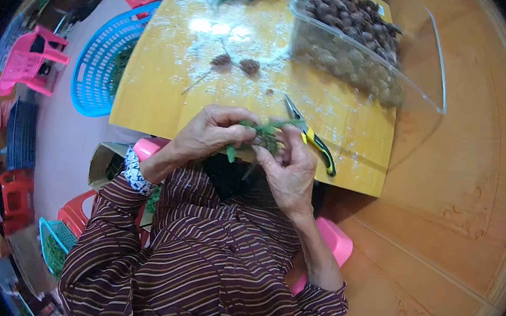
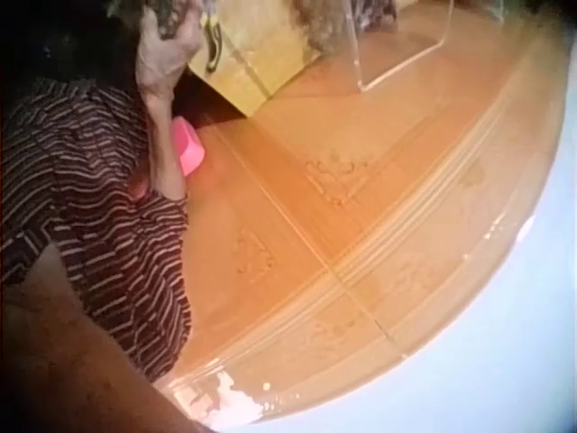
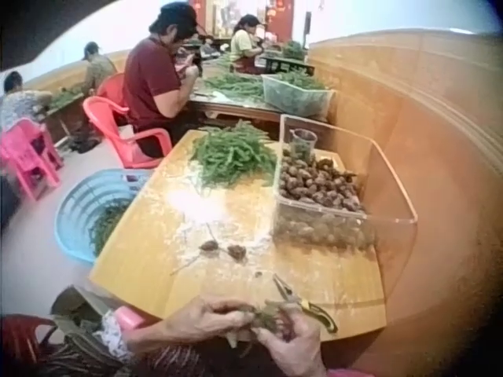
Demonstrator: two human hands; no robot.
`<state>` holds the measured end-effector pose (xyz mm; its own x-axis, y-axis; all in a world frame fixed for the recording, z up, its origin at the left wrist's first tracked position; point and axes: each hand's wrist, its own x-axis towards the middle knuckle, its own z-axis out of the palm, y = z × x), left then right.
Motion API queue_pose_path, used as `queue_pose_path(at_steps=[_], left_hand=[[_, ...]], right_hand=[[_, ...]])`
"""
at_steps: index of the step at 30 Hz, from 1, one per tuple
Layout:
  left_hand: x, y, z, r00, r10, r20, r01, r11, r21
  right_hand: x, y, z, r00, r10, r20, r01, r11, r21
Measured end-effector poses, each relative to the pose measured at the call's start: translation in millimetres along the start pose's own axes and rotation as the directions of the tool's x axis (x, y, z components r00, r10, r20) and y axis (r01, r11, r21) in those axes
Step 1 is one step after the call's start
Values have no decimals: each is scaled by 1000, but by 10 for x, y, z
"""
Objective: Assembling decorative pinecone branches by attaching pinecones to artificial greenery using wire and pliers.
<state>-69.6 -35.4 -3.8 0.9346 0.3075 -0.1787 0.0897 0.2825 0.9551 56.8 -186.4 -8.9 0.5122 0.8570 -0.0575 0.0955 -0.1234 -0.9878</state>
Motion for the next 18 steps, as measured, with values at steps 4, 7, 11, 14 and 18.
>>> queue_pose_path(at_steps=[4,7,11,14,18], left_hand=[[43,-26,13,996,81,-30,-81,997,-15],[24,51,28,994,103,-24,-104,993,-47],[-97,257,-103,977,212,-39,-210,977,39],[-263,612,-175,934,309,-182,-296,950,98],[-502,837,-697,830,384,-405,-224,894,389]], right_hand=[[-62,-214,69,996,-43,-79,37,997,-74],[-105,-251,81,974,-149,-171,138,988,-72],[-125,-68,-87,953,-195,-230,189,981,-48],[-140,-17,-125,950,-166,-264,162,986,-37],[-97,-2,-114,963,-96,-253,107,994,30]])
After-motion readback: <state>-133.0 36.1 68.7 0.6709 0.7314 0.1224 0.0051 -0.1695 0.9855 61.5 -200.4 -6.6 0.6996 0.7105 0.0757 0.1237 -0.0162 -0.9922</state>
